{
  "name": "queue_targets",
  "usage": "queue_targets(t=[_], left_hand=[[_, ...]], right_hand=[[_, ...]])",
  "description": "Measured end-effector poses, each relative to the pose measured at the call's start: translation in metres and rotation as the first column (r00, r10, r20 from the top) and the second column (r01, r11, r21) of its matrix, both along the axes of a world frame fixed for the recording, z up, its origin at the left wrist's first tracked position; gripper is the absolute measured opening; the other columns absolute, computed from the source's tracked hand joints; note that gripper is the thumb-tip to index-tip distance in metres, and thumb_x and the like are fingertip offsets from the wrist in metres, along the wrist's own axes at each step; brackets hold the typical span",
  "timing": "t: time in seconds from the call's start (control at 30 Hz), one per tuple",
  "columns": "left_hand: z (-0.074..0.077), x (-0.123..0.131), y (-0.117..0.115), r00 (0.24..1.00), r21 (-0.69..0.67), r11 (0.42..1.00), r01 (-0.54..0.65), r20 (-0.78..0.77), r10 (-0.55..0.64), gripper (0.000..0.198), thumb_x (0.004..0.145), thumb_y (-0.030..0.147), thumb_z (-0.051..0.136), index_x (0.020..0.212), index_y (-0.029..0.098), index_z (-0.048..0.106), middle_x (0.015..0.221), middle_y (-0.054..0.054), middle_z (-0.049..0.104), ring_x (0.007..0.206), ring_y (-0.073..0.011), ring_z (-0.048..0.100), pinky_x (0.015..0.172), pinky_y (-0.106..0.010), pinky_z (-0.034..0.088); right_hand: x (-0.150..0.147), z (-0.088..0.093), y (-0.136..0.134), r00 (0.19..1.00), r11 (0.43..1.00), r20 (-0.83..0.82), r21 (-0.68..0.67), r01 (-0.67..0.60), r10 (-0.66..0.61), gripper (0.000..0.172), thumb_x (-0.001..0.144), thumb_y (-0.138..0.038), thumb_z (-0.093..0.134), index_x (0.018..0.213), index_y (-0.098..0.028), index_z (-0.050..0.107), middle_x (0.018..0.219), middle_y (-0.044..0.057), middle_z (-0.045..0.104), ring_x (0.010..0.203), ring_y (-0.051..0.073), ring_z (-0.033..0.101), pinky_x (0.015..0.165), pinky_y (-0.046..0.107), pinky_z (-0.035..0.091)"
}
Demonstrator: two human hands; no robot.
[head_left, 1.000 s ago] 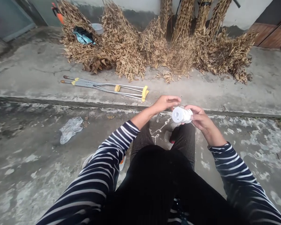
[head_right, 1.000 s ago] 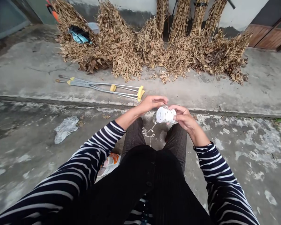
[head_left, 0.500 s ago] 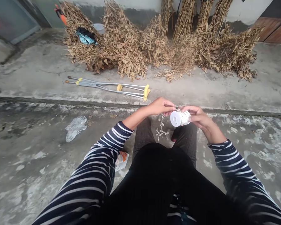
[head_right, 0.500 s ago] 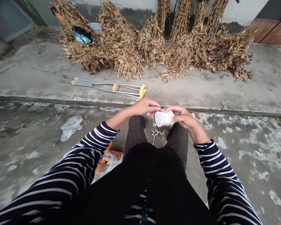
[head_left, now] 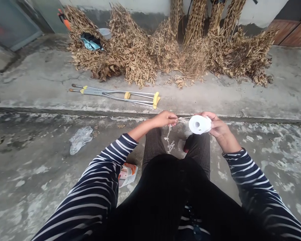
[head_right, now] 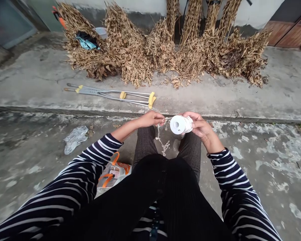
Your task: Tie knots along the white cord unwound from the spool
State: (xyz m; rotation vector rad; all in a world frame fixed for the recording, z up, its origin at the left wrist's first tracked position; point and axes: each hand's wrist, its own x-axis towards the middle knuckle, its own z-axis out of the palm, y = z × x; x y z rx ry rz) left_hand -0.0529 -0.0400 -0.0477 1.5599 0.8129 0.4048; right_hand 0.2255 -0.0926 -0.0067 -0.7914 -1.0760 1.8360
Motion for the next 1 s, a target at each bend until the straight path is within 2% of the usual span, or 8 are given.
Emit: queue_targets(t=[0.17,0.4,0.6,0.7,0.8,0.9,0.97,1.0], left_hand=[[-0.027,0.000,0.014,0.995,0.021,0.996,-0.092,-0.024,0.092,0.019,0.090,0.029,0.070,0.083,0.011,0.073,0.075,-0.007,0.072,0.068,-0.0144,0.062,0.063,-0.026,0.048],[-0.023,-0.008,0.074,0.956,0.272,0.937,-0.219,-0.132,0.262,0.017,0.092,0.019,0.068,0.077,0.012,0.070,0.066,-0.001,0.066,0.068,-0.0126,0.056,0.081,-0.026,0.045],[-0.039,-0.026,0.105,0.850,0.301,0.871,-0.387,-0.250,0.464,0.033,0.084,0.005,0.071,0.057,0.016,0.056,0.048,0.006,0.039,0.073,-0.0148,0.052,0.090,-0.027,0.041],[-0.009,-0.029,0.134,0.815,0.315,0.830,-0.460,-0.221,0.535,0.033,0.089,0.011,0.070,0.059,0.017,0.057,0.052,0.005,0.043,0.074,-0.0154,0.054,0.088,-0.031,0.044],[0.056,-0.017,0.170,0.810,0.338,0.768,-0.544,-0.027,0.585,0.022,0.098,0.017,0.060,0.078,0.015,0.066,0.071,-0.002,0.062,0.074,-0.0147,0.059,0.085,-0.034,0.049],[0.107,0.012,0.184,0.770,0.475,0.620,-0.624,0.240,0.591,0.030,0.104,0.008,0.040,0.116,0.015,0.067,0.108,-0.010,0.070,0.091,-0.0149,0.066,0.092,-0.035,0.053],[0.105,0.035,0.170,0.794,0.542,0.599,-0.589,0.252,0.553,0.038,0.103,0.004,0.038,0.129,0.015,0.063,0.129,-0.012,0.066,0.112,-0.0179,0.064,0.103,-0.037,0.050],[0.093,0.046,0.158,0.835,0.564,0.636,-0.527,0.204,0.511,0.037,0.099,0.003,0.047,0.129,0.015,0.064,0.132,-0.013,0.066,0.121,-0.0216,0.062,0.109,-0.041,0.047]], right_hand=[[0.004,0.006,0.000,1.000,1.000,0.026,-0.005,0.008,-0.008,0.040,0.048,-0.025,0.088,0.084,-0.021,0.072,0.109,0.006,0.077,0.075,0.021,0.070,0.052,0.031,0.060],[0.017,0.015,-0.009,0.995,0.993,0.018,0.056,0.100,-0.101,0.044,0.047,-0.036,0.090,0.085,-0.023,0.071,0.116,0.008,0.073,0.089,0.029,0.069,0.051,0.033,0.056],[0.033,0.057,-0.025,0.950,0.906,-0.030,0.292,0.307,-0.312,0.043,0.052,-0.056,0.088,0.081,-0.032,0.068,0.110,0.005,0.068,0.100,0.029,0.059,0.062,0.037,0.053],[0.035,0.077,-0.030,0.937,0.875,-0.023,0.351,0.333,-0.348,0.042,0.053,-0.060,0.088,0.073,-0.031,0.065,0.098,0.006,0.065,0.093,0.029,0.056,0.058,0.035,0.050],[0.034,0.082,-0.034,0.955,0.884,-0.040,0.369,0.287,-0.294,0.039,0.057,-0.059,0.087,0.073,-0.031,0.065,0.088,0.008,0.061,0.085,0.026,0.055,0.051,0.032,0.045],[0.029,0.078,-0.037,0.963,0.897,0.022,0.369,0.243,-0.270,0.044,0.057,-0.063,0.086,0.079,-0.030,0.066,0.093,0.009,0.063,0.087,0.028,0.058,0.057,0.037,0.051],[0.024,0.075,-0.039,0.951,0.902,0.068,0.345,0.261,-0.301,0.052,0.052,-0.068,0.086,0.079,-0.029,0.065,0.098,0.010,0.066,0.089,0.029,0.060,0.065,0.043,0.055],[0.022,0.073,-0.040,0.946,0.904,0.079,0.329,0.272,-0.314,0.054,0.049,-0.067,0.088,0.077,-0.028,0.064,0.098,0.009,0.067,0.089,0.030,0.061,0.069,0.044,0.055]])
